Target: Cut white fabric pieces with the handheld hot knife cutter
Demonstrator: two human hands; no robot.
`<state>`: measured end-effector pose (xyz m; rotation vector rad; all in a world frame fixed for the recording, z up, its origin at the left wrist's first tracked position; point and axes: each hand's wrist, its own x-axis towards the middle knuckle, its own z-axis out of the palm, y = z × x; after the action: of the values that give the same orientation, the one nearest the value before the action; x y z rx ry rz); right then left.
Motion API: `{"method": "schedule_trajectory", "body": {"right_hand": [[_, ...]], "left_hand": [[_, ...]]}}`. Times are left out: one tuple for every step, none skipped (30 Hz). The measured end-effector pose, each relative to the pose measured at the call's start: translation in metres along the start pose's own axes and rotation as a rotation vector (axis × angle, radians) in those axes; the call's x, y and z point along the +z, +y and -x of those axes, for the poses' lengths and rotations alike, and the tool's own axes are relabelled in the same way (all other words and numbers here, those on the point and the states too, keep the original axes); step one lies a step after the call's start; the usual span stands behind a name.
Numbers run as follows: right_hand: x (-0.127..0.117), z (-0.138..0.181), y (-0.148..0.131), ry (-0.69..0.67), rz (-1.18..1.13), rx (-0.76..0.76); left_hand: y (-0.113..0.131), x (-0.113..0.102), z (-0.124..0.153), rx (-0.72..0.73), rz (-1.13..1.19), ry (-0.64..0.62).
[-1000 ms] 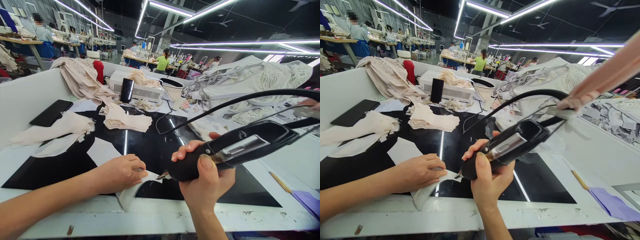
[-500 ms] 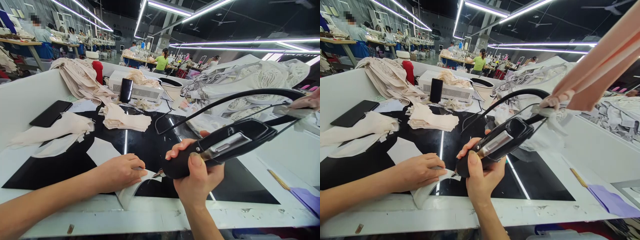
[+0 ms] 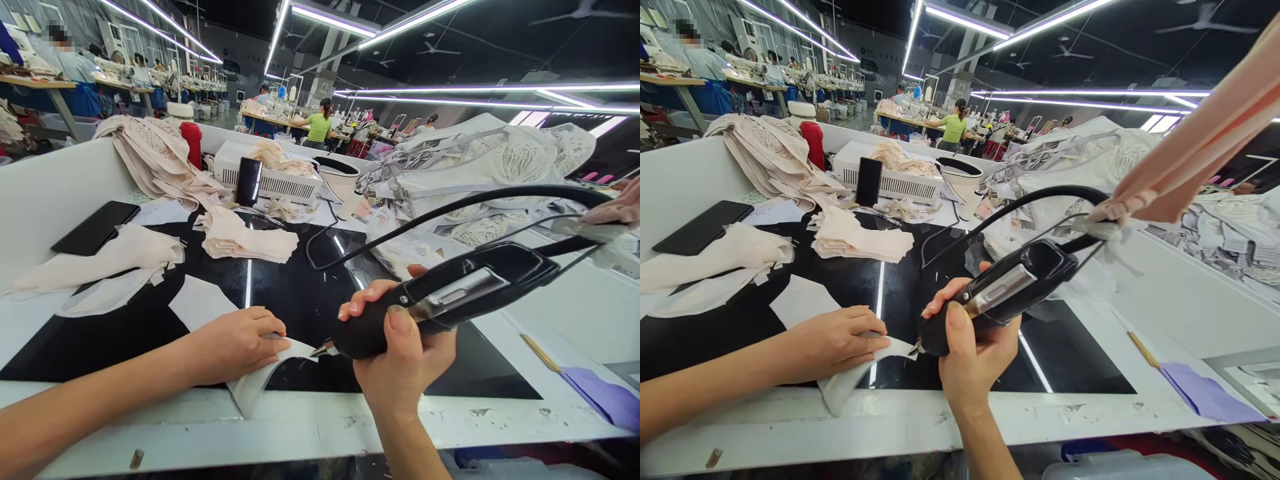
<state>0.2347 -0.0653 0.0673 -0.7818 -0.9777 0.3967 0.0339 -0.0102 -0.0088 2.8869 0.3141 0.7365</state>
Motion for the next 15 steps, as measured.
{"method": "schedule_trajectory", "body": {"right_hand": [[-0.001, 0.001, 0.0, -0.007, 0.0, 0.0], [-0.001, 0.001, 0.001, -0.013, -0.004, 0.0], [-0.001, 0.002, 0.001, -0.015, -0.009, 0.001], [-0.001, 0.002, 0.001, -0.015, -0.013, 0.003], [-0.001, 0.002, 0.001, -0.014, -0.016, 0.006], [-0.001, 0.002, 0.001, -0.013, -0.017, 0.006], [-0.001, 0.002, 0.002, -0.011, -0.015, 0.005], [0.0, 0.003, 0.002, -0.012, -0.013, 0.004], [0.0, 0.003, 0.002, -0.011, -0.012, 0.004], [0.001, 0.005, 0.002, -0.009, -0.013, 0.004], [0.002, 0.006, 0.002, -0.008, -0.016, 0.01], [0.003, 0.008, 0.002, 0.002, -0.019, 0.018], [0.004, 0.009, 0.002, 0.005, -0.021, 0.026], [0.005, 0.011, 0.002, 0.01, -0.012, 0.042], [0.006, 0.012, 0.002, 0.012, 0.0, 0.048]], "left_hand": [[0.0, -0.001, 0.0, -0.001, 0.001, -0.001], [0.0, -0.001, 0.0, -0.002, 0.0, -0.001], [0.0, -0.002, 0.0, -0.002, 0.0, 0.0], [0.0, -0.002, -0.001, -0.003, -0.001, 0.001], [0.0, -0.003, -0.001, -0.006, 0.001, 0.0], [0.001, -0.004, -0.002, -0.006, 0.005, -0.001], [0.001, -0.005, -0.002, -0.003, 0.008, 0.003], [0.002, -0.005, -0.002, 0.002, 0.009, 0.005], [0.002, -0.005, -0.002, 0.004, 0.006, 0.004], [0.003, -0.004, -0.001, 0.013, -0.003, 0.017], [0.003, -0.002, 0.002, 0.013, -0.016, 0.012], [0.001, 0.0, 0.005, 0.001, -0.039, 0.027], [-0.001, 0.004, 0.01, 0.012, -0.066, 0.082], [-0.004, 0.009, 0.015, -0.003, -0.085, 0.128], [-0.009, 0.014, 0.02, -0.002, -0.08, 0.196]]}}
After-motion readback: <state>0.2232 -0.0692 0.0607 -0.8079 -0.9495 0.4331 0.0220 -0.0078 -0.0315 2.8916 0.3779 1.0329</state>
